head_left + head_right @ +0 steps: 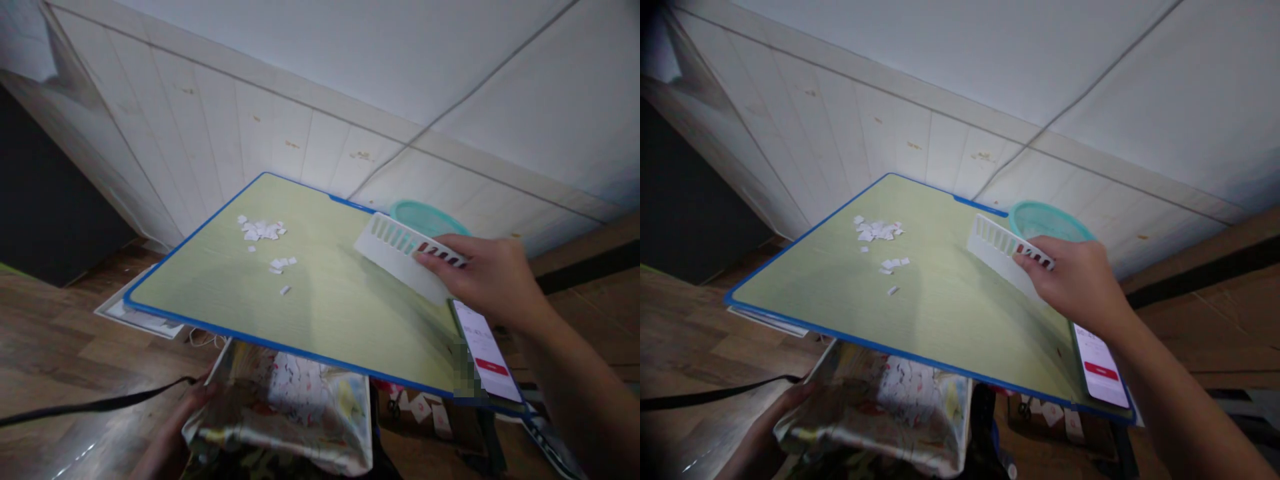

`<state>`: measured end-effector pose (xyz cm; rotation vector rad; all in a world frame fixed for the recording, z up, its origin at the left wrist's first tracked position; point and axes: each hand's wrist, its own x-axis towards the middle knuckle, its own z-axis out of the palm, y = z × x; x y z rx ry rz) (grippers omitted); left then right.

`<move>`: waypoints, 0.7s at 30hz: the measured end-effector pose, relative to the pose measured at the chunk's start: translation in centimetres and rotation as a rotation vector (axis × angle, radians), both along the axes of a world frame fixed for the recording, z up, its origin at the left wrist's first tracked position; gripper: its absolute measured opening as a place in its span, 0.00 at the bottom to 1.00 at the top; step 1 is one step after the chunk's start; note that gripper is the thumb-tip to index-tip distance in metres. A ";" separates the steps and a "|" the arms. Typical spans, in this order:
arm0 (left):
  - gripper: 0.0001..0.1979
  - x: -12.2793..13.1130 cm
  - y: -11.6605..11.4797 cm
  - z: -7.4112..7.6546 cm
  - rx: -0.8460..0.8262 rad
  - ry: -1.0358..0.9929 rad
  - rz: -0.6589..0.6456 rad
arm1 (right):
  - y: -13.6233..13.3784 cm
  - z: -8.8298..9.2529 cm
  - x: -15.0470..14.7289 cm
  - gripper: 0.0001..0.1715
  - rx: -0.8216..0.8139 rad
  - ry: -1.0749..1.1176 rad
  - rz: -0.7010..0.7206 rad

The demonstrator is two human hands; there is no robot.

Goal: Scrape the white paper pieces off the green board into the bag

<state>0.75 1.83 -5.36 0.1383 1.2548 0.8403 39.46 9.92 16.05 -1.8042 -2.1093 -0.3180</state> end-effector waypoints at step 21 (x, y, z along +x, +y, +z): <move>0.24 -0.3 -0.2 0.4 0.271 -0.014 -0.003 | 0.0 -6.2 -8.5 0.12 -0.105 0.132 0.266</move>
